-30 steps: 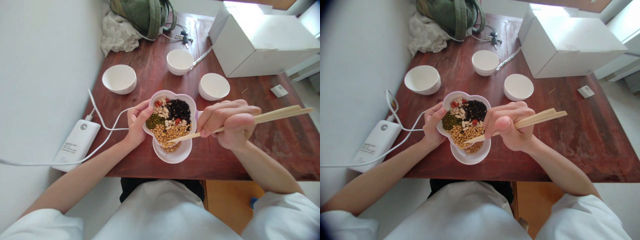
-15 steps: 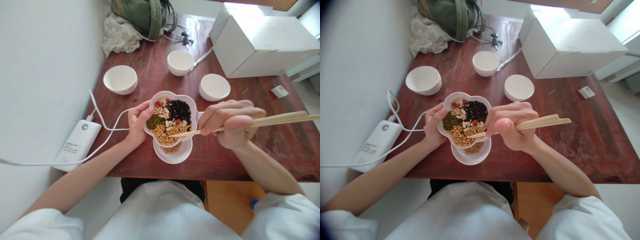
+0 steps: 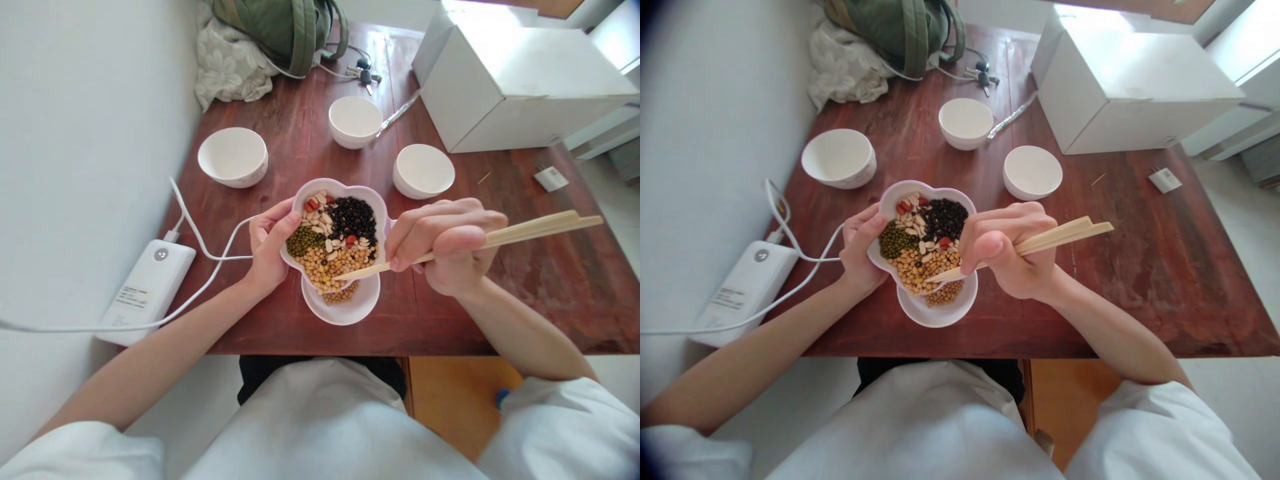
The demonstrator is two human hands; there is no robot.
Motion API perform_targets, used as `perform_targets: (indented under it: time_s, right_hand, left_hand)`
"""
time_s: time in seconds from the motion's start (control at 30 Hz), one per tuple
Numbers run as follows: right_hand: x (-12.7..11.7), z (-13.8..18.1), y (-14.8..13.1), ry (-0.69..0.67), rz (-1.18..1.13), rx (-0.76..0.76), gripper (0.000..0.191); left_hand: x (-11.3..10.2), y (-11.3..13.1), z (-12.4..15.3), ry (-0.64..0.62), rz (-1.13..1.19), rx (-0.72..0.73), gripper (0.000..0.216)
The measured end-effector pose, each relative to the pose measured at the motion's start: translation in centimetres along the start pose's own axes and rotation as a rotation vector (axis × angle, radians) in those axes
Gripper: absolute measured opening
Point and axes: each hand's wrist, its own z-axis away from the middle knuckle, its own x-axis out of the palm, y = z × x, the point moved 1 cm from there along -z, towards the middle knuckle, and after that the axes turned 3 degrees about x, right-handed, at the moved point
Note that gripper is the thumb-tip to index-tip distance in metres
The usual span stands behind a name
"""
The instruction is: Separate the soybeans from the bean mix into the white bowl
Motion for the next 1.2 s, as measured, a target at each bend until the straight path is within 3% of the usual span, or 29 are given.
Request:
perform_targets:
  time_s: [0.17, 0.47, 0.87, 1.03, 1.2]
  right_hand:
    - [0.07, -0.31, -0.07, -0.013, -0.092, -0.048, 0.062]
    - [-0.12, -0.53, -0.27, -0.019, -0.144, -0.044, 0.061]
    - [-0.29, -0.55, -0.48, 0.035, -0.075, -0.020, 0.066]
    - [-0.79, -0.57, -0.21, 0.139, 0.006, -0.062, 0.068]
    - [-0.45, -0.41, 0.11, 0.080, -0.020, -0.064, 0.063]
  left_hand:
    - [0.14, 0.24, 0.07, 0.023, -0.020, -0.043, 0.024]
    - [-0.07, -0.01, 0.01, -0.012, -0.001, 0.011, 0.025]
    - [-0.03, 0.11, 0.09, -0.017, -0.036, 0.002, 0.023]
    - [-0.04, 0.25, 0.07, -0.019, -0.037, -0.001, 0.023]
    - [0.14, 0.33, 0.08, -0.038, -0.027, -0.003, 0.022]
